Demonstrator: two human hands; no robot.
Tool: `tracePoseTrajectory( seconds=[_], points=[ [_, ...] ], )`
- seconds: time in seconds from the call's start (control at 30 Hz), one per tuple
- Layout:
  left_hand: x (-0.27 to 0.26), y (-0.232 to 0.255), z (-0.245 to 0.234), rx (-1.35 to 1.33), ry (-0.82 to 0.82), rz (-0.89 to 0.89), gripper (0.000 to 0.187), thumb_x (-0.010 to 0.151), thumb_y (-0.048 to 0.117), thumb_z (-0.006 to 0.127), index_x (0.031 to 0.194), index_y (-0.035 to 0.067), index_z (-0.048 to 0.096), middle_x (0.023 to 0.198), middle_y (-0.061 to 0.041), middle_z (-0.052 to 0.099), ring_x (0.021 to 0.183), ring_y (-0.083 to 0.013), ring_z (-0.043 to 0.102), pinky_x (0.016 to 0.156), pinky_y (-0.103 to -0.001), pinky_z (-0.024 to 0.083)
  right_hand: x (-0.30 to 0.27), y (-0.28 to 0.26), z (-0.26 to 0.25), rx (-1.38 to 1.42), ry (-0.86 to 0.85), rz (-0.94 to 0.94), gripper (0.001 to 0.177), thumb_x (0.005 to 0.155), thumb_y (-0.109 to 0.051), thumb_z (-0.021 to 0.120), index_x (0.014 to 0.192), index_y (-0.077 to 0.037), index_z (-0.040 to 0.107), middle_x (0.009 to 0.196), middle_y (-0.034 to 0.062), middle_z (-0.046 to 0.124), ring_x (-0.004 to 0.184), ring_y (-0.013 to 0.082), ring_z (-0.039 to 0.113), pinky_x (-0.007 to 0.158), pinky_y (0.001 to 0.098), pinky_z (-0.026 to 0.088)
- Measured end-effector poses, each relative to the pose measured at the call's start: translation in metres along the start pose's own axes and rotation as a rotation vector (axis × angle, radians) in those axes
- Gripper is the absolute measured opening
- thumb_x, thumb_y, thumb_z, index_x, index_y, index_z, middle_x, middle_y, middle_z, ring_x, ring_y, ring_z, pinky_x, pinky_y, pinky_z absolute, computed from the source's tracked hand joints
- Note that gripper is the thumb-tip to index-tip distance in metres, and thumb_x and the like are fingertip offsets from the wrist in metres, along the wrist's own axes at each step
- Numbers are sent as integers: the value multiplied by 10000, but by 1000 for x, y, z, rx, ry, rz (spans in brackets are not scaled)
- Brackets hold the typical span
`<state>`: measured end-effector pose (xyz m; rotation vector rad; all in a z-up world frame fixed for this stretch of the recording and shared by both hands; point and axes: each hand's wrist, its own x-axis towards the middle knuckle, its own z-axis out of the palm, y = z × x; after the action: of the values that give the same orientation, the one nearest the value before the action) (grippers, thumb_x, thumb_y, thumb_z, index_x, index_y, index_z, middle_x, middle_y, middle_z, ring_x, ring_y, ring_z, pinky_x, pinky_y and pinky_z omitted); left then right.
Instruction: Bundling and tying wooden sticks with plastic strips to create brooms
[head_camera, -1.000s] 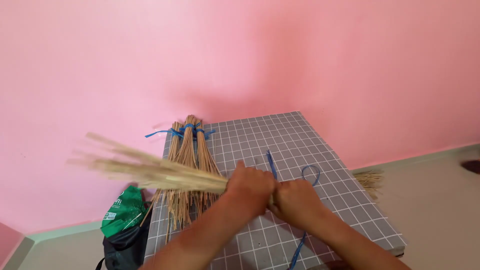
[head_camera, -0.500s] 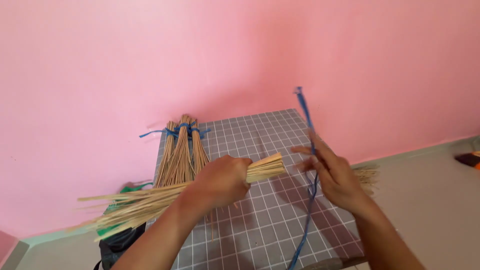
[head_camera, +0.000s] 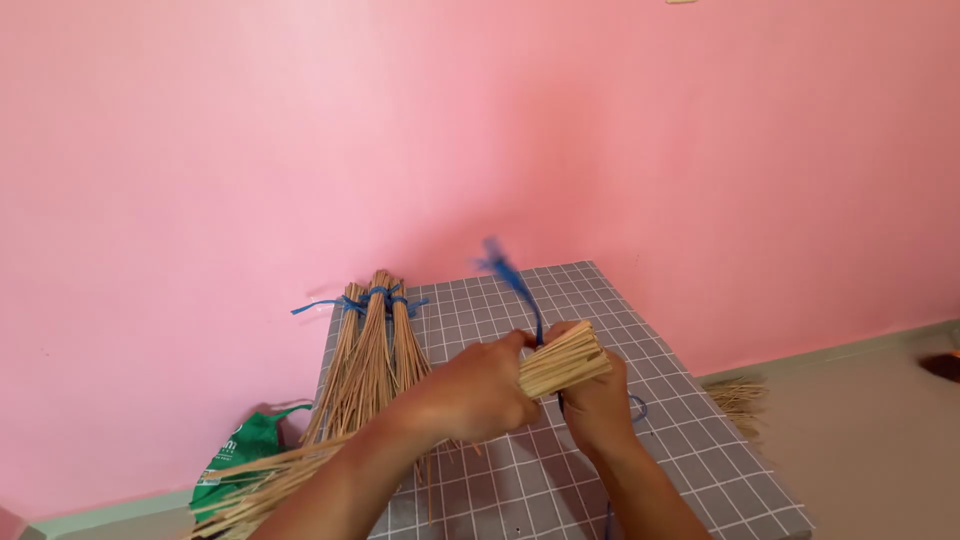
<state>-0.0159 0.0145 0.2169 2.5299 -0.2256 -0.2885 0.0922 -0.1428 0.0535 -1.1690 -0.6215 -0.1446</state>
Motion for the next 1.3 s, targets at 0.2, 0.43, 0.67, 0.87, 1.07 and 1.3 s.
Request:
tracePoseTrajectory(
  seconds=[0.2, 0.43, 0.67, 0.87, 1.07, 1.3],
  points=[
    [11, -13, -2, 18, 54, 2, 393, 703, 208, 663, 1071, 104, 751, 1117, -51, 757, 832, -243, 699, 695, -334, 548, -4, 7, 7, 135, -69, 29, 188, 837, 157, 643, 964, 85, 762, 783, 113, 716, 661, 124, 574, 565, 259, 462],
    [3, -6, -12, -142, 139, -116, 271, 753, 111, 669, 988, 25, 775, 877, -106, 771, 750, -221, 709, 672, -305, 556, -3, -33, 30, 103, -150, -66, 529, 850, 122, 667, 1337, 8, 494, 921, 146, 740, 635, 122, 608, 514, 241, 474],
    [12, -22, -18, 197, 313, -183, 295, 804, 140, 636, 1063, 42, 738, 834, -140, 760, 695, -282, 742, 636, -380, 585, -17, -80, 31, -653, -96, 69, 313, 830, -67, 726, 1142, -65, 752, 725, 28, 751, 466, 99, 531, 411, 261, 426],
    [17, -42, 2, 583, 381, -173, 195, 832, 159, 664, 980, 66, 751, 884, -164, 740, 763, -352, 729, 709, -478, 585, -7, -118, 14, -1183, -352, -205, 98, 871, -193, 690, 944, -180, 755, 716, -46, 772, 502, 156, 655, 480, 332, 499],
    [4, -30, 33, 702, 221, -10, 114, 877, 174, 675, 970, 146, 735, 873, -109, 738, 733, -322, 717, 665, -465, 566, 40, -139, 2, -924, -624, -342, 158, 748, -41, 743, 864, -142, 775, 699, -37, 782, 492, 100, 605, 456, 259, 442],
    [-4, -34, 66, 702, 663, 455, 129, 846, 166, 654, 744, 91, 674, 610, -104, 692, 415, -266, 612, 416, -386, 479, 69, -103, -3, -391, -918, 121, 91, 862, -71, 790, 789, -25, 761, 641, -2, 665, 509, 62, 453, 473, 222, 368]
  ],
)
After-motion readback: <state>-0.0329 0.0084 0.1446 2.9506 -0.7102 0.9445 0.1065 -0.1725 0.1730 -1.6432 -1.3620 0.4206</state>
